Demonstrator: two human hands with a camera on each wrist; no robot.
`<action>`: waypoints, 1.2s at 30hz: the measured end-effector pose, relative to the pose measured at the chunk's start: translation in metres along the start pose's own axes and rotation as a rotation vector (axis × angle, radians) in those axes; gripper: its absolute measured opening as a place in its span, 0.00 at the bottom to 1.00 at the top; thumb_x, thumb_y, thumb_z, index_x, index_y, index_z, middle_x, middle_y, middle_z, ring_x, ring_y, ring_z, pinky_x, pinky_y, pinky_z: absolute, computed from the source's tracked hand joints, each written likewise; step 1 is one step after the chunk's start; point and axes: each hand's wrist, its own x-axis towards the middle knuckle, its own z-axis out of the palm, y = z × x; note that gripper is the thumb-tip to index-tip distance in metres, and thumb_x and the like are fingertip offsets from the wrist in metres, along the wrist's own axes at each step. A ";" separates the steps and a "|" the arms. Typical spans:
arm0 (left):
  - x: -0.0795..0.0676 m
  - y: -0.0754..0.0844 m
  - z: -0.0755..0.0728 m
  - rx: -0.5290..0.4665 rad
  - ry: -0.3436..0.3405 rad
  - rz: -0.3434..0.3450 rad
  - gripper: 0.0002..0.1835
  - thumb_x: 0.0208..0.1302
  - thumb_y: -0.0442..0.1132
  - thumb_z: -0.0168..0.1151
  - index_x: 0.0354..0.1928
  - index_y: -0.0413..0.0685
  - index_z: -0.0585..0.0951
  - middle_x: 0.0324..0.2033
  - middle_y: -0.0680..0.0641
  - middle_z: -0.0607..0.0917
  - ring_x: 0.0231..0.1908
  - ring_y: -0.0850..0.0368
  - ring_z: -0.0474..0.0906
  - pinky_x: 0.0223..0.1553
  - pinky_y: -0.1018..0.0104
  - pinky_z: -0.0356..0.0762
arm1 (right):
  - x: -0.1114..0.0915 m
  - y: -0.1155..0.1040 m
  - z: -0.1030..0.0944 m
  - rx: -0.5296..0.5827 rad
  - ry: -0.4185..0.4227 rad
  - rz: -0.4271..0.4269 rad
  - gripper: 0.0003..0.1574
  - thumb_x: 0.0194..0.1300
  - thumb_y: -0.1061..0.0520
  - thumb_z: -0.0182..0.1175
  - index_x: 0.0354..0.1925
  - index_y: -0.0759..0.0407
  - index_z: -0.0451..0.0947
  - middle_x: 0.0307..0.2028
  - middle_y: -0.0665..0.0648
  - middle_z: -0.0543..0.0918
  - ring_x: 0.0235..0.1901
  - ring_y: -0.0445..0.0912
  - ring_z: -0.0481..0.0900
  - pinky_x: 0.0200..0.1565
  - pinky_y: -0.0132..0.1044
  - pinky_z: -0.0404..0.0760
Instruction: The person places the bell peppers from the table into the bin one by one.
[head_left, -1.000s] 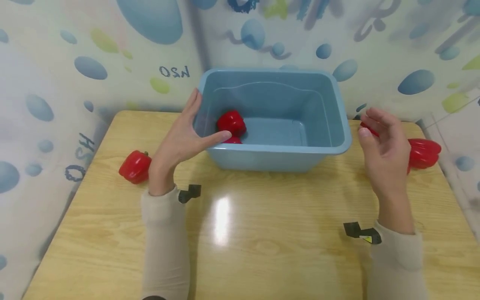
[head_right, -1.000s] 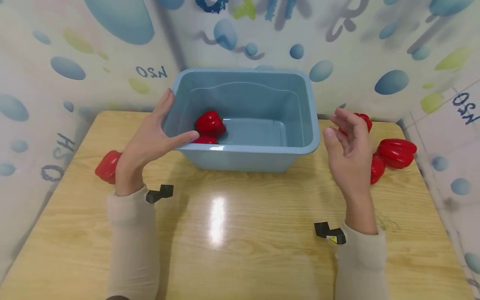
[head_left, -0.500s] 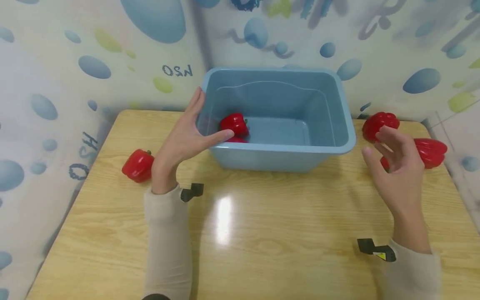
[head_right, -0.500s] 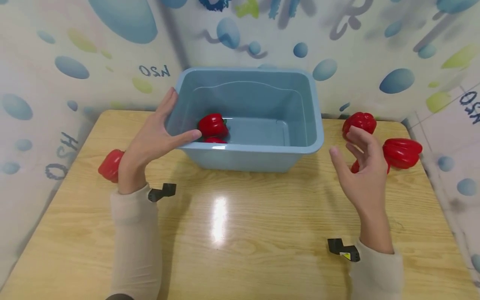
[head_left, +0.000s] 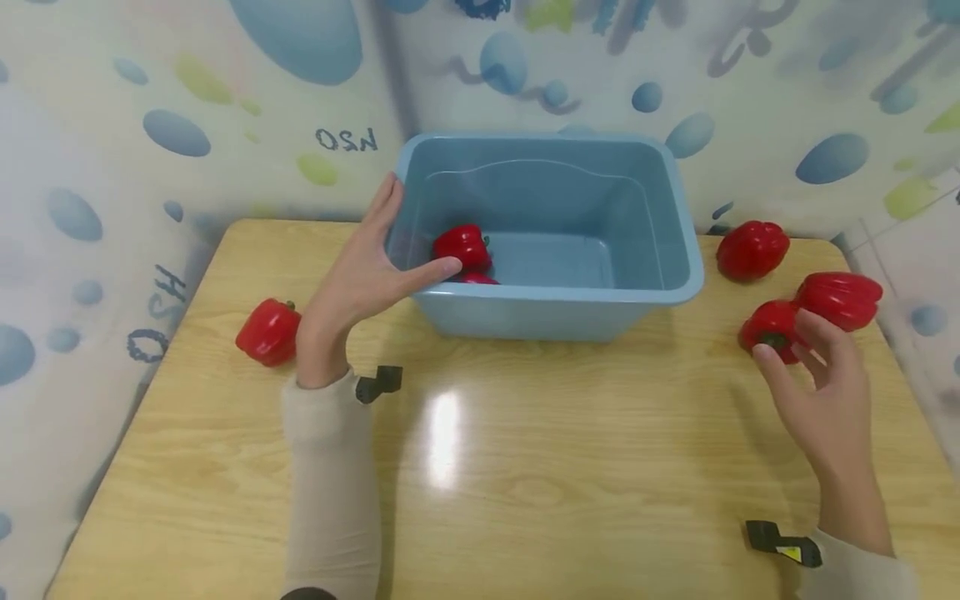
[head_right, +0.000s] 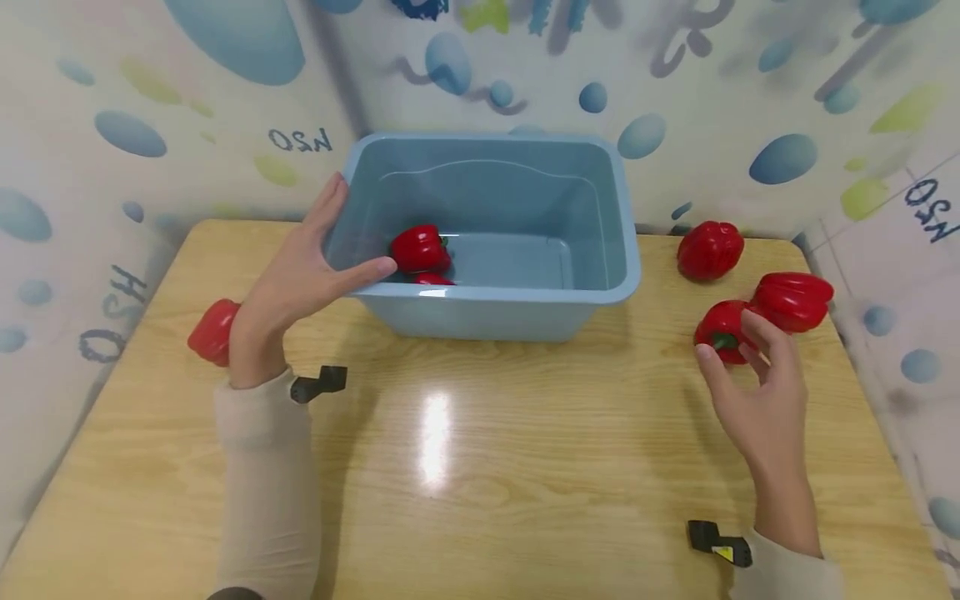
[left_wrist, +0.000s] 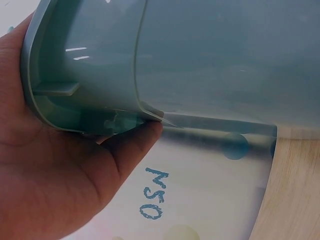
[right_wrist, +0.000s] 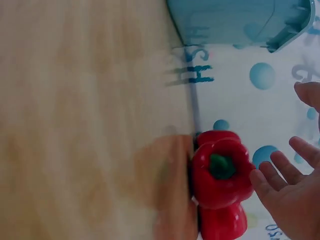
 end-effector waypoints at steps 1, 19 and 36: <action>0.000 0.000 0.000 0.006 -0.002 -0.005 0.60 0.54 0.62 0.72 0.80 0.73 0.41 0.79 0.70 0.39 0.81 0.63 0.40 0.76 0.40 0.58 | -0.002 0.004 0.000 -0.003 0.007 0.018 0.41 0.64 0.60 0.67 0.72 0.50 0.65 0.66 0.43 0.71 0.63 0.36 0.68 0.57 0.11 0.71; 0.001 0.000 -0.001 0.010 -0.011 -0.001 0.60 0.54 0.63 0.72 0.80 0.74 0.41 0.79 0.71 0.38 0.80 0.64 0.40 0.76 0.39 0.58 | 0.007 0.026 0.000 -0.010 0.000 0.294 0.49 0.70 0.49 0.63 0.77 0.35 0.46 0.76 0.38 0.49 0.80 0.44 0.49 0.70 0.24 0.67; 0.000 0.001 -0.002 0.017 -0.008 0.002 0.61 0.54 0.64 0.71 0.80 0.73 0.41 0.79 0.71 0.39 0.80 0.64 0.40 0.76 0.40 0.58 | 0.030 0.033 0.020 0.002 0.030 0.462 0.56 0.62 0.35 0.67 0.75 0.24 0.41 0.78 0.33 0.46 0.80 0.39 0.42 0.76 0.48 0.64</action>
